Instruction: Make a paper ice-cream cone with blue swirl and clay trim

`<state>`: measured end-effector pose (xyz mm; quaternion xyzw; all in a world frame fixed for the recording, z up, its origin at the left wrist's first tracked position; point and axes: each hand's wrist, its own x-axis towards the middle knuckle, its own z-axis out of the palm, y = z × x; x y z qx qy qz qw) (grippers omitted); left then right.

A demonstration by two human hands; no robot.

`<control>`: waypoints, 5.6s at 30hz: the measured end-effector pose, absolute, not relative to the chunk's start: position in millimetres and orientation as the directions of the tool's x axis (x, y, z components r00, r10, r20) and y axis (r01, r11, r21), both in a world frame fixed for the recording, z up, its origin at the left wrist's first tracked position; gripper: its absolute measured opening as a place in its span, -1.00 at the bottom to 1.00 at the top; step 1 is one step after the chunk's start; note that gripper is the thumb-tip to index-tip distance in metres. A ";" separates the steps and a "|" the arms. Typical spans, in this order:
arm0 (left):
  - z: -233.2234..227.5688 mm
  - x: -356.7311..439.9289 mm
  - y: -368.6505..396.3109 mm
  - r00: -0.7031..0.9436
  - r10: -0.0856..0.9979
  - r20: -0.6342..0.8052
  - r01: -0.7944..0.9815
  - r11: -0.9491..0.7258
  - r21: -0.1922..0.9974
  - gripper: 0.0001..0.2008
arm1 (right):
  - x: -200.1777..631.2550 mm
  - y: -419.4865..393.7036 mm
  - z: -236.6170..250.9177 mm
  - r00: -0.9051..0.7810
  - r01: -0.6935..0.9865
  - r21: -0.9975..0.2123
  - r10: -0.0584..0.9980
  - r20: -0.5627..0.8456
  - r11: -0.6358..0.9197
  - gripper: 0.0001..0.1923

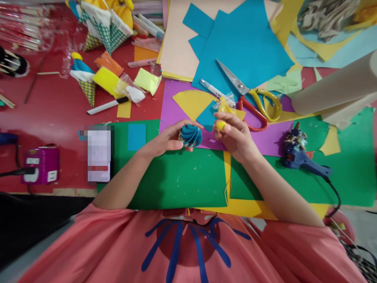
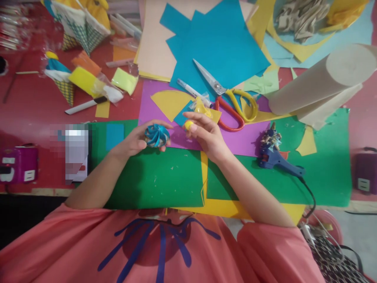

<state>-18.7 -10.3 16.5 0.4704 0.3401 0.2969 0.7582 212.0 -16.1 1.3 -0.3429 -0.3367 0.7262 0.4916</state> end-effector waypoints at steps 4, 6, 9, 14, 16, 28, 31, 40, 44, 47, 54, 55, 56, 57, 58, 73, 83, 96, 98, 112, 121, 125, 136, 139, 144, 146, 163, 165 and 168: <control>4.3 -22.0 -7.0 0.606 0.794 -0.055 -0.093 0.139 0.986 -0.43 | 210.3 -21.0 2.9 -0.308 -0.479 -0.827 0.939 -0.155 -0.294 -0.71; -2.3 -25.3 -5.0 0.545 0.836 0.063 -0.006 -0.071 0.997 -0.50 | 208.3 -23.0 2.1 -0.292 -0.488 -0.829 0.946 -0.138 -0.272 -0.77; -6.7 -28.1 -5.3 0.487 0.858 0.160 0.227 -0.302 0.926 -0.51 | 206.2 -24.3 -0.2 -0.251 -0.465 -0.841 0.952 -0.174 -0.276 -0.74; -5.8 -24.2 -11.8 0.412 0.872 0.263 0.451 -0.446 0.773 -0.42 | 207.0 -23.4 -0.8 -0.229 -0.410 -0.858 0.945 -0.233 -0.311 -0.70; -5.2 -22.8 -13.3 0.394 0.870 0.297 0.485 -0.472 0.736 -0.40 | 207.1 -22.8 -0.3 -0.221 -0.425 -0.854 0.949 -0.223 -0.300 -0.71; 6.0 -21.4 -12.4 0.480 0.797 0.366 0.617 -0.603 0.505 -0.36 | 208.4 -24.5 -6.5 -0.211 -0.389 -0.881 0.957 -0.199 -0.269 -0.81; 5.7 -22.1 -13.1 0.477 0.802 0.359 0.643 -0.597 0.479 -0.36 | 208.5 -24.8 -5.9 -0.182 -0.362 -0.897 0.963 -0.198 -0.253 -0.78; 4.8 -22.8 -13.4 0.499 0.779 0.380 0.638 -0.627 0.447 -0.36 | 208.2 -26.3 -5.7 -0.155 -0.308 -0.926 0.972 -0.176 -0.217 -0.82; 4.2 -23.2 -13.8 0.498 0.783 0.372 0.640 -0.621 0.451 -0.36 | 208.6 -26.0 -5.2 -0.171 -0.335 -0.917 0.971 -0.166 -0.215 -0.85; 3.4 -23.7 -13.9 0.493 0.804 0.331 0.663 -0.594 0.456 -0.34 | 208.6 -26.1 -4.7 -0.164 -0.319 -0.925 0.973 -0.164 -0.209 -0.84; 2.1 -23.0 -14.3 0.491 0.797 0.352 0.657 -0.604 0.450 -0.34 | 207.9 -28.0 -3.5 -0.129 -0.235 -0.957 0.981 -0.146 -0.173 -0.85; 2.0 -22.8 -14.4 0.489 0.804 0.338 0.667 -0.595 0.450 -0.34 | 207.9 -28.5 -3.2 -0.124 -0.226 -0.959 0.982 -0.144 -0.169 -0.86; 2.1 -22.7 -14.5 0.484 0.813 0.323 0.677 -0.582 0.450 -0.33 | 207.8 -28.9 -2.9 -0.118 -0.213 -0.963 0.982 -0.145 -0.167 -0.85; 2.1 -22.7 -14.6 0.480 0.821 0.310 0.684 -0.571 0.453 -0.33 | 207.7 -29.3 -2.7 -0.113 -0.198 -0.966 0.983 -0.144 -0.165 -0.84; 2.1 -22.7 -14.6 0.477 0.826 0.302 0.688 -0.564 0.457 -0.33 | 207.6 -29.6 -2.5 -0.107 -0.187 -0.969 0.984 -0.142 -0.160 -0.82; -1.7 -24.6 -13.6 0.524 0.757 0.389 0.643 -0.652 0.403 -0.36 | 204.4 -30.3 1.8 -0.079 -0.139 -0.984 0.992 -0.102 -0.112 -0.81; -1.8 -24.1 -13.7 0.538 0.767 0.349 0.683 -0.640 0.354 -0.34 | 203.0 -30.2 4.6 -0.088 -0.113 -0.988 0.992 -0.094 -0.104 -0.80; -2.7 -25.1 -14.6 0.559 0.766 0.318 0.686 -0.642 0.341 -0.34 | 202.3 -32.5 1.5 -0.093 -0.086 -0.993 0.993 -0.076 -0.084 -0.80; -3.0 -24.8 -14.6 0.557 0.767 0.319 0.690 -0.641 0.337 -0.34 | 201.8 -32.0 1.3 -0.095 -0.083 -0.993 0.992 -0.078 -0.086 -0.79; -11.7 -2.4 -21.6 0.353 0.933 0.073 0.227 -0.160 0.961 -0.38 | 202.5 -35.2 -1.2 -0.230 -0.163 -0.986 0.973 0.005 -0.034 -0.66; -20.1 22.1 -45.6 0.428 0.904 0.026 -0.020 -0.019 1.000 -0.42 | 196.1 -41.4 -4.1 -0.406 -0.235 -0.957 0.912 -0.063 -0.171 -0.31; -18.5 18.7 -38.1 0.471 0.882 0.017 -0.169 0.072 0.983 -0.41 | 199.1 -40.2 5.3 -0.440 -0.131 -0.961 0.883 -0.163 -0.243 -0.53; -7.9 -14.5 -11.5 0.298 0.915 0.271 -0.039 -0.272 0.962 -0.53 | 208.9 -34.8 -3.0 -0.350 0.444 -0.831 0.918 0.184 0.335 -0.51; -7.1 -12.3 -11.9 0.291 0.913 0.285 0.020 -0.303 0.953 -0.66 | 209.8 -35.8 -3.2 -0.376 0.489 -0.793 0.908 0.185 0.364 -0.51; -7.8 -10.5 -10.5 0.304 0.892 0.334 0.029 -0.359 0.933 -0.78 | 211.9 -35.9 -1.7 -0.398 0.518 -0.772 0.903 0.162 0.367 -0.51; -8.5 -10.9 -11.0 0.301 0.895 0.331 0.044 -0.359 0.932 -0.80 | 212.4 -35.6 -1.5 -0.405 0.513 -0.773 0.899 0.164 0.372 -0.51; -6.3 -10.5 -15.1 0.274 0.936 0.221 0.168 -0.273 0.947 -0.73 | 217.0 -34.8 -1.5 -0.407 0.584 -0.719 0.903 0.141 0.376 -0.49; -6.1 -9.5 -16.0 0.270 0.932 0.240 0.198 -0.298 0.934 -0.76 | 215.0 -35.4 -0.1 -0.395 0.605 -0.710 0.910 0.123 0.359 -0.45; -7.1 -9.3 -16.0 0.274 0.923 0.270 0.205 -0.330 0.921 -0.77 | 211.9 -35.7 1.9 -0.375 0.621 -0.711 0.922 0.100 0.330 -0.36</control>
